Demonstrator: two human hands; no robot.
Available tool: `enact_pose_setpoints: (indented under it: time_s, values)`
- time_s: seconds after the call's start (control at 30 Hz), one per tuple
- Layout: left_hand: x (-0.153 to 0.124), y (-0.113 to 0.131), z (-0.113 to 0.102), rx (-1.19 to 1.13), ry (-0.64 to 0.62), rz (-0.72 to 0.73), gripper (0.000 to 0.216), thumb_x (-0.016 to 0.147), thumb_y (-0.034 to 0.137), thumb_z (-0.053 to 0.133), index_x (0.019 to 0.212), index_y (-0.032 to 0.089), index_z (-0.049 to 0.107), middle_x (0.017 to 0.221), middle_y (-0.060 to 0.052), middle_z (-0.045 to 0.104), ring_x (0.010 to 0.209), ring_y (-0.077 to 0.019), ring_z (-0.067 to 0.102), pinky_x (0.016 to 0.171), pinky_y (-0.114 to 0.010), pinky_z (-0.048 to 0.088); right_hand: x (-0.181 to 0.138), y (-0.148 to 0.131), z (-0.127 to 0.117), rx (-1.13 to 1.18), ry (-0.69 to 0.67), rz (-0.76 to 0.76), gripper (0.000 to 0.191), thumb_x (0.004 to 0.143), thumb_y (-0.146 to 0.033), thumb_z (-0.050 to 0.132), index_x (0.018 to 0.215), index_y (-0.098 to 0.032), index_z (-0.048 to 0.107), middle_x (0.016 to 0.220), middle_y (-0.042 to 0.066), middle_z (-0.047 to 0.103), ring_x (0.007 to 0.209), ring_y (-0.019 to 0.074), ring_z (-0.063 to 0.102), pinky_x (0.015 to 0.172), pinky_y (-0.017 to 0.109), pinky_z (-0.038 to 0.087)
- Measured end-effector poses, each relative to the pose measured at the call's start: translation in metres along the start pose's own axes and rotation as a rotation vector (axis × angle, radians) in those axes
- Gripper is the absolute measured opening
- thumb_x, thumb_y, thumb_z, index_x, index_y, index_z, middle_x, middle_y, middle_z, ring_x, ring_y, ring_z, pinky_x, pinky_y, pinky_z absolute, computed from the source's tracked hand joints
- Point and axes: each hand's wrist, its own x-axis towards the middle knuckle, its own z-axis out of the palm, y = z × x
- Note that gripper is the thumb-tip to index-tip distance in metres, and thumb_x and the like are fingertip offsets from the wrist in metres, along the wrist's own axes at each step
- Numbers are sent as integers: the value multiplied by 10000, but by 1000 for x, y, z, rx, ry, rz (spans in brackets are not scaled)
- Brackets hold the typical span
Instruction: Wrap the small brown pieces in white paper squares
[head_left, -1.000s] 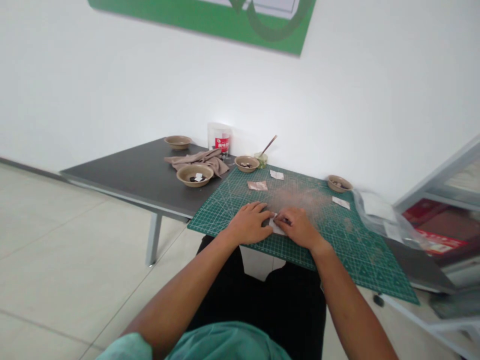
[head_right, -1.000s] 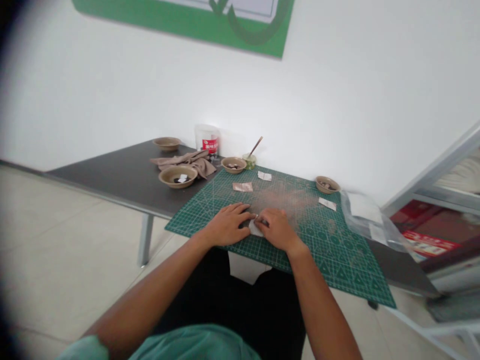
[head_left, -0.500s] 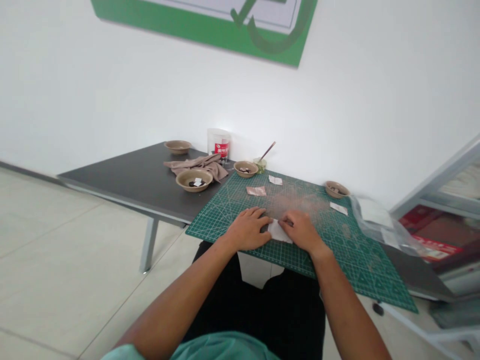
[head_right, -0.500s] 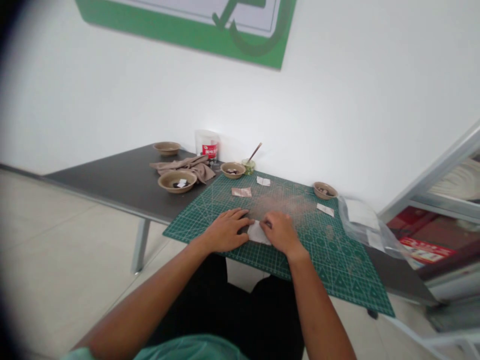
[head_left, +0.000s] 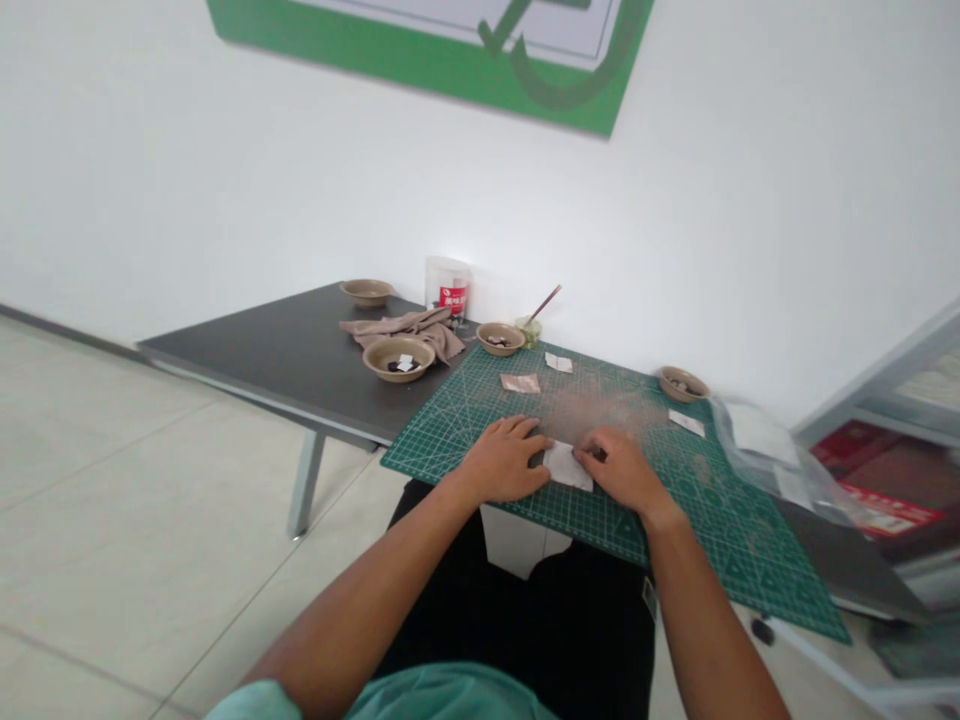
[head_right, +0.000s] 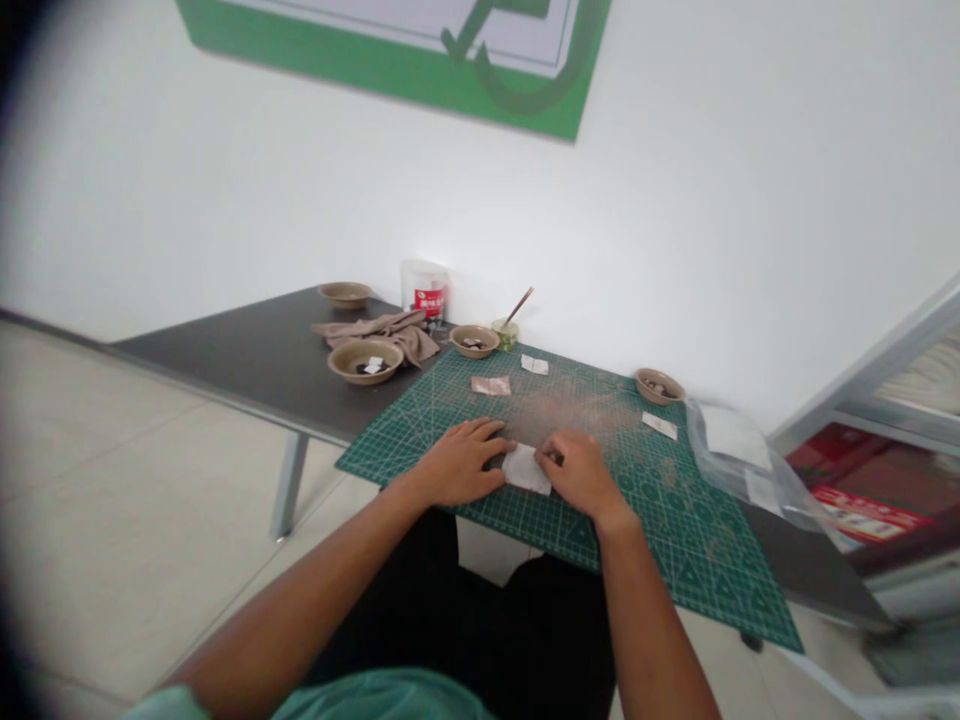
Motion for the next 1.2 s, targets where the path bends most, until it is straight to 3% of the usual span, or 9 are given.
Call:
enact_pose_setpoints:
  time_s: [0.13, 0.33, 0.53, 0.73, 0.9, 1.07, 1.2]
  values:
    - [0, 1, 0, -5, -9, -5, 469, 896, 452, 509, 1341, 327, 583, 1497, -40, 475, 1413, -298, 383, 1165, -484, 283, -5, -7, 1, 114, -125, -99, 105, 887, -296, 660, 806, -233, 680, 891, 15, 712, 821, 173, 634, 797, 310, 468]
    - [0, 0, 1, -3, -1, -3, 483, 892, 441, 510, 1358, 327, 571, 1495, -46, 477, 1417, -308, 375, 1163, -490, 283, 2, -1, 2, 2, 29, 13, 157, 928, -295, 585, 824, -212, 669, 853, 59, 684, 813, 209, 597, 800, 367, 439]
    - [-1, 0, -1, -9, -3, 10, 483, 897, 448, 506, 1356, 314, 573, 1497, -58, 470, 1408, -305, 387, 1163, -484, 289, -8, -6, 2, 88, -94, -110, 95, 893, -282, 635, 816, -234, 665, 893, 18, 695, 789, 170, 618, 744, 298, 470]
    - [-2, 0, -1, -3, -14, -9, 490, 891, 435, 515, 1366, 326, 559, 1507, -56, 462, 1417, -315, 372, 1167, -506, 279, 0, 0, 5, -9, 73, -6, 137, 917, -238, 574, 800, -209, 639, 854, 54, 664, 813, 206, 593, 790, 358, 448]
    - [-2, 1, -1, -2, -5, -6, 490, 885, 434, 525, 1359, 319, 564, 1499, -56, 468, 1414, -311, 377, 1168, -500, 286, -6, 0, 6, 84, -37, -109, 128, 905, -257, 624, 783, -224, 645, 878, 18, 687, 797, 168, 615, 768, 302, 465]
    - [-3, 2, -3, 5, -7, -15, 486, 885, 418, 524, 1360, 319, 562, 1493, -61, 472, 1413, -312, 379, 1166, -503, 289, -2, 3, 8, 0, 98, -40, 134, 924, -250, 587, 810, -210, 647, 844, 45, 665, 818, 200, 592, 796, 347, 439]
    - [-3, 0, -2, -7, -16, -13, 488, 888, 425, 517, 1365, 327, 555, 1501, -52, 464, 1420, -311, 371, 1164, -511, 294, -4, 0, 8, 26, 33, -83, 141, 903, -252, 631, 767, -218, 624, 836, 20, 666, 779, 172, 594, 752, 308, 441]
